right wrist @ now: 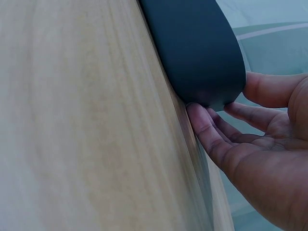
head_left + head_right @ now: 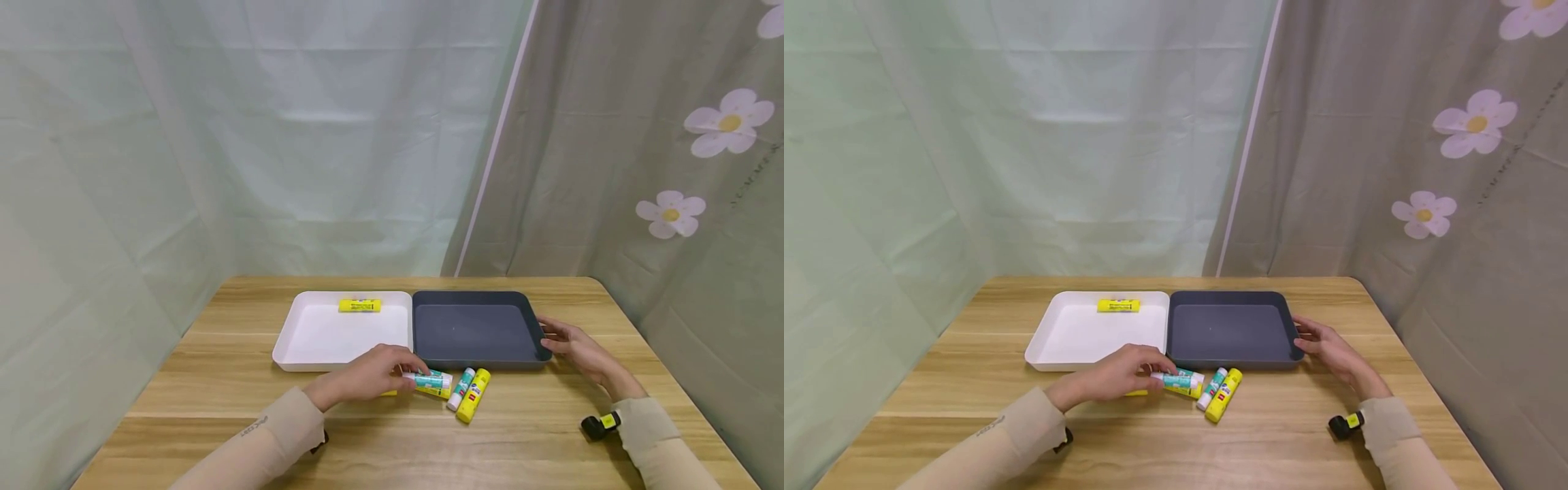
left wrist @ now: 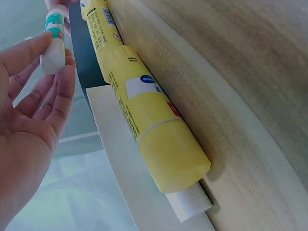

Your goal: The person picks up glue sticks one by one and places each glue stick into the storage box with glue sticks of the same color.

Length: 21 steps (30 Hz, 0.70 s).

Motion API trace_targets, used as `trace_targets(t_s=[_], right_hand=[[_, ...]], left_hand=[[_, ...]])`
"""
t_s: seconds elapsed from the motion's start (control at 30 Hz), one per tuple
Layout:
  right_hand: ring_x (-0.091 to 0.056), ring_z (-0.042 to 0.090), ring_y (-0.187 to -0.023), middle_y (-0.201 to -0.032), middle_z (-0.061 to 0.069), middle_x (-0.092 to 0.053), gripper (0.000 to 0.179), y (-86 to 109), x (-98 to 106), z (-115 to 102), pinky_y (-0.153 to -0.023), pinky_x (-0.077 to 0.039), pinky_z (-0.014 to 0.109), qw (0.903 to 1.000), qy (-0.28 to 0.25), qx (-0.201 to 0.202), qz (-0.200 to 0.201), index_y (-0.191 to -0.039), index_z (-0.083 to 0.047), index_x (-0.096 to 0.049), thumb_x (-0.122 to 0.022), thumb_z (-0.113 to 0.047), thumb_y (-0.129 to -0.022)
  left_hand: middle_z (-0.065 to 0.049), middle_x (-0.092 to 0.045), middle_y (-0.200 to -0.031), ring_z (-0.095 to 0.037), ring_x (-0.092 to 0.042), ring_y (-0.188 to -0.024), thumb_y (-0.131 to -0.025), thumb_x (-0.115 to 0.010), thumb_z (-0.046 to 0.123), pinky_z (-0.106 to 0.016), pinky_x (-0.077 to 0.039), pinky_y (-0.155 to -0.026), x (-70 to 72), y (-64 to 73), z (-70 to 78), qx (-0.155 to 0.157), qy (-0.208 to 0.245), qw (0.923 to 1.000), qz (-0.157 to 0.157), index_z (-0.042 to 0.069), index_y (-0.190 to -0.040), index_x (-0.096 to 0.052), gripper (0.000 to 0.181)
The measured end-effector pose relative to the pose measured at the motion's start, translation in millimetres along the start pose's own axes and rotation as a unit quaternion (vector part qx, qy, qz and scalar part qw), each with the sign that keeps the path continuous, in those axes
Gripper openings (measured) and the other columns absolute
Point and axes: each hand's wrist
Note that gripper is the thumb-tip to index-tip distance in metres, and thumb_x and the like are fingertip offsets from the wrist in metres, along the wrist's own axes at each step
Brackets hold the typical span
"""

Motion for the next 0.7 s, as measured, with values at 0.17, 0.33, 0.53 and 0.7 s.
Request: trace_targets(t_s=[0.17,0.33,0.53,0.7], right_hand=[[-0.033,0.05,-0.141,-0.157,0.039,-0.024,0.073,0.1,0,-1,-0.091,-0.046,0.018,1.0,0.003,-0.003,0.001,-0.163,0.006,-0.015,-0.057,-0.013,-0.107],[-0.035,0.045,-0.14,-0.156,0.038,-0.025,0.072,1.2,-1,-1,-0.091,-0.045,0.017,0.9999,0.011,-0.005,0.004,-0.163,0.005,-0.015,-0.057,-0.014,-0.107],[-0.035,0.044,-0.14,-0.157,0.036,-0.025,0.072,1.7,0,1,-0.092,-0.045,0.016,0.9998,0.015,-0.013,0.011,-0.164,0.003,-0.017,-0.056,-0.017,-0.108],[-0.027,0.051,-0.144,-0.158,0.037,-0.022,0.073,1.4,1,2,-0.092,-0.044,0.013,0.9999,0.005,-0.01,0.01,-0.164,0.004,-0.016,-0.057,-0.017,-0.107]], left_hand=[[0.011,-0.07,-0.116,-0.002,-0.062,-0.097,-0.098,-0.074,0.016,-0.022,-0.054,-0.086,3.5,-0.4,-0.6,0.005,0.016,0.9998,0.008,0.021,-0.122,-0.076,0.025],[0.011,-0.071,-0.116,-0.003,-0.063,-0.096,-0.099,-0.074,0.017,-0.025,-0.055,-0.085,13.4,-4.4,3.8,0.005,0.022,0.9993,0.028,0.02,-0.123,-0.075,0.025],[0.01,-0.072,-0.114,-0.006,-0.063,-0.095,-0.098,-0.074,0.015,-0.027,-0.055,-0.088,23.0,-13.8,4.3,-0.001,0.031,0.9985,0.046,0.018,-0.124,-0.075,0.026],[0.014,-0.071,-0.109,-0.006,-0.063,-0.097,-0.099,-0.073,0.016,-0.029,-0.054,-0.091,27.6,-20.1,2.4,0.016,0.045,0.9975,0.052,0.019,-0.127,-0.073,0.027]])
Point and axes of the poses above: each hand's wrist, its own y-axis away from the middle knuckle, its own x-axis out of the back of the hand, z = x × y
